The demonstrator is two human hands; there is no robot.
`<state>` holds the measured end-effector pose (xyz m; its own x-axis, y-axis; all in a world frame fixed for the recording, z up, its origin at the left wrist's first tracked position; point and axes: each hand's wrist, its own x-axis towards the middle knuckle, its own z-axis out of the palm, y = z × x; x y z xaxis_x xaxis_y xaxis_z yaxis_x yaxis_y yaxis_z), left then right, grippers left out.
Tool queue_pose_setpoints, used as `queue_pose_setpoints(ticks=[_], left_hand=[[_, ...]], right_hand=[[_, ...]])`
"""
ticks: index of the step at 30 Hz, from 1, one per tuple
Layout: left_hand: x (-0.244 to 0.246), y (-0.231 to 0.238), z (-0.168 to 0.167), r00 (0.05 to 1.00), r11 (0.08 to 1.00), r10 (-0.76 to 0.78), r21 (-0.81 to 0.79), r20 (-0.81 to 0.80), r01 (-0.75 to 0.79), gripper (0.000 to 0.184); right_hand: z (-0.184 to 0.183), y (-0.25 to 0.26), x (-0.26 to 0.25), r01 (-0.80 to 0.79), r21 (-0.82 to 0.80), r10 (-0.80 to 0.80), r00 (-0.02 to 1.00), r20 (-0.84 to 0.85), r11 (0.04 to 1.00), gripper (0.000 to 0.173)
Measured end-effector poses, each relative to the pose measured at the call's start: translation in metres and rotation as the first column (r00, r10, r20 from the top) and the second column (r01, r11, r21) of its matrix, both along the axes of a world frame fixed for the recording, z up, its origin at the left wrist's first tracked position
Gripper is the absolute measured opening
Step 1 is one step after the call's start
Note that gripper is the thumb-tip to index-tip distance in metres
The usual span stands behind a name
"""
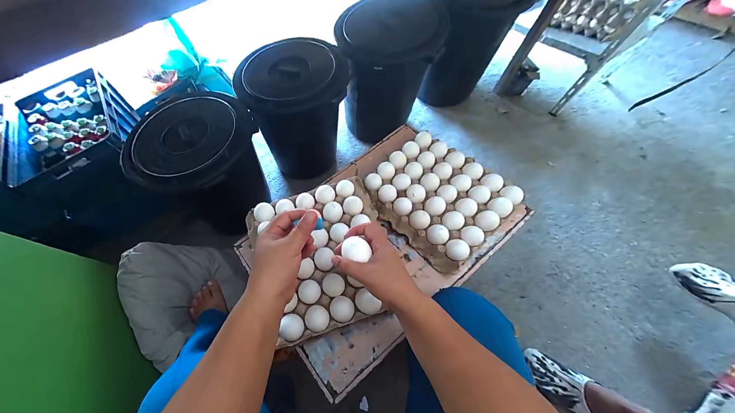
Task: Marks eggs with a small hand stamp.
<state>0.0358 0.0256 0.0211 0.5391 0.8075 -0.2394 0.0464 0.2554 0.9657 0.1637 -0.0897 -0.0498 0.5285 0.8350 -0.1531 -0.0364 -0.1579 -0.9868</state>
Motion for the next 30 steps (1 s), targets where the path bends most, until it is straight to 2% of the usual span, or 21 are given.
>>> queue_pose_setpoints(ticks=[3,6,9,13,16,21,26,30], left_hand=[[0.001,-0.002,0.000,1.000,1.000,-0.021,-0.021,0.020,0.021,0.011],[0.003,-0.003,-0.005,0.987,0.990,-0.141,0.019,0.072,0.140,0.013],[0.006,-0.002,-0.011,0.970,0.971,-0.234,0.058,0.058,0.231,0.012],[0.012,-0.001,-0.021,0.975,0.966,-0.217,0.156,0.048,0.207,0.009],[0.016,0.006,-0.034,0.978,0.954,-0.197,0.242,0.062,0.176,0.015],[0.015,0.011,-0.042,0.959,0.954,-0.248,0.204,0.136,0.217,0.018],[0.017,0.008,-0.046,0.933,0.891,-0.355,0.322,0.052,0.321,0.023],[0.018,0.005,-0.047,0.932,0.853,-0.361,0.400,-0.010,0.335,0.021]], right_hand=[[0.001,0.002,-0.002,-0.068,-0.020,0.069,0.995,0.073,0.998,0.048],[0.002,0.002,-0.005,-0.098,-0.030,0.101,0.987,0.124,0.995,0.048],[0.003,0.002,-0.007,-0.087,-0.036,0.091,0.987,0.129,0.996,0.050],[0.004,0.002,-0.006,-0.090,-0.034,0.094,0.986,0.137,0.995,0.052],[0.000,-0.001,-0.005,-0.088,0.013,0.084,0.983,0.165,0.996,0.059],[-0.009,0.001,-0.003,-0.052,0.148,0.033,0.991,0.128,0.988,0.056],[-0.006,0.001,-0.001,-0.024,0.139,0.001,0.987,0.158,0.990,0.054],[-0.008,-0.001,-0.001,-0.026,0.153,-0.005,0.979,0.202,0.988,0.054]])
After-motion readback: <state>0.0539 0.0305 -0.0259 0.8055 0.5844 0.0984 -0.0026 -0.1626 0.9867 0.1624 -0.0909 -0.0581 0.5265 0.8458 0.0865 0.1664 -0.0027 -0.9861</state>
